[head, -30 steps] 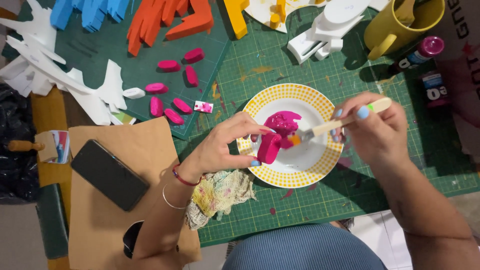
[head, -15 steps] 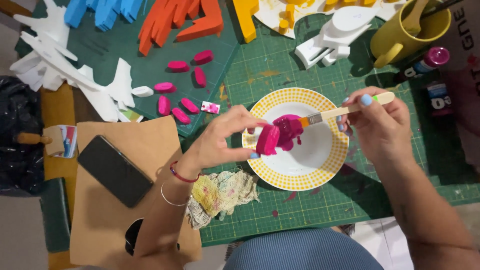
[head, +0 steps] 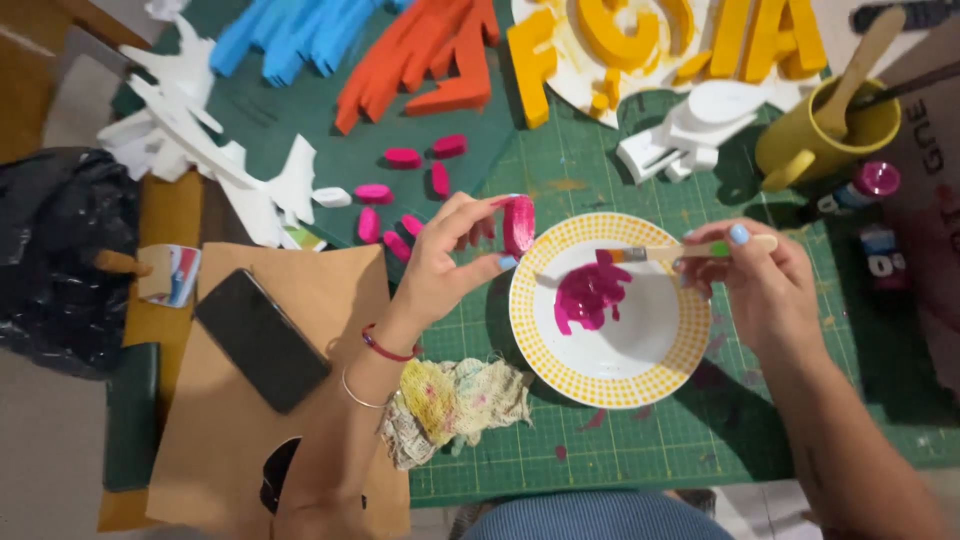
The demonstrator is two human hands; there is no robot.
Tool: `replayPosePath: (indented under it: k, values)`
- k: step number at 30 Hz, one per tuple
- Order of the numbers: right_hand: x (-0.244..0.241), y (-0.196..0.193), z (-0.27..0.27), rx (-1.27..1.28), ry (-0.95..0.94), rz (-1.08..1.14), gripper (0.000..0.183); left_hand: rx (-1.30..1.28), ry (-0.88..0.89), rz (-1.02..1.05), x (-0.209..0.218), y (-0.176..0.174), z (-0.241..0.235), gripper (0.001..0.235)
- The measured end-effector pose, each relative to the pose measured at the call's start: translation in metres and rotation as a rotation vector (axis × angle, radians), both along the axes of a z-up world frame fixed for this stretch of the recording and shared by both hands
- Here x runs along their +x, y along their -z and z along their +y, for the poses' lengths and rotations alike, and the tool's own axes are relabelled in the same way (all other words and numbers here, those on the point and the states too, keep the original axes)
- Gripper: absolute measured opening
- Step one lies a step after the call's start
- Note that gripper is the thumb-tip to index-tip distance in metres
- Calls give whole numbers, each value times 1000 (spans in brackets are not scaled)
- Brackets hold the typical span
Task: The person is painting small pink foam pieces using a paintbrush and pink paint from a plate on a green cutting mat.
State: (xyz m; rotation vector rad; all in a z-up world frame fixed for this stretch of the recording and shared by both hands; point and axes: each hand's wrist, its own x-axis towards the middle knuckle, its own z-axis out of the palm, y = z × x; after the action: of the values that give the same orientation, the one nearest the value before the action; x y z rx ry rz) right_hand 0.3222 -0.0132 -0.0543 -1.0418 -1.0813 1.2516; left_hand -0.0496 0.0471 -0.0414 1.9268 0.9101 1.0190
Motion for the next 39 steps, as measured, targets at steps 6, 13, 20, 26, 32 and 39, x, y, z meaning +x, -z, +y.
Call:
replayPosePath:
  k: [6, 13, 20, 26, 32, 39]
  values:
    - [-2, 7, 0, -37, 69, -20, 36, -28, -186, -47, -3, -7, 3, 56]
    - [-10, -2, -4, 57, 22, 70, 32, -156, -235, -162, -7, 0, 13, 51]
    - [-34, -38, -2, 133, -66, -72, 35, -56, -342, -235, -23, 11, 26, 49]
    - [-69, -60, 14, 170, -194, -290, 22, 141, -429, -189, -29, 32, 37, 54]
    - [-117, -68, 52, 356, -146, -463, 31, 456, -473, -225, -29, 39, 43, 58]
    - [-153, -88, 89, 578, -264, -694, 52, 453, -402, -257, -28, 33, 38, 60]
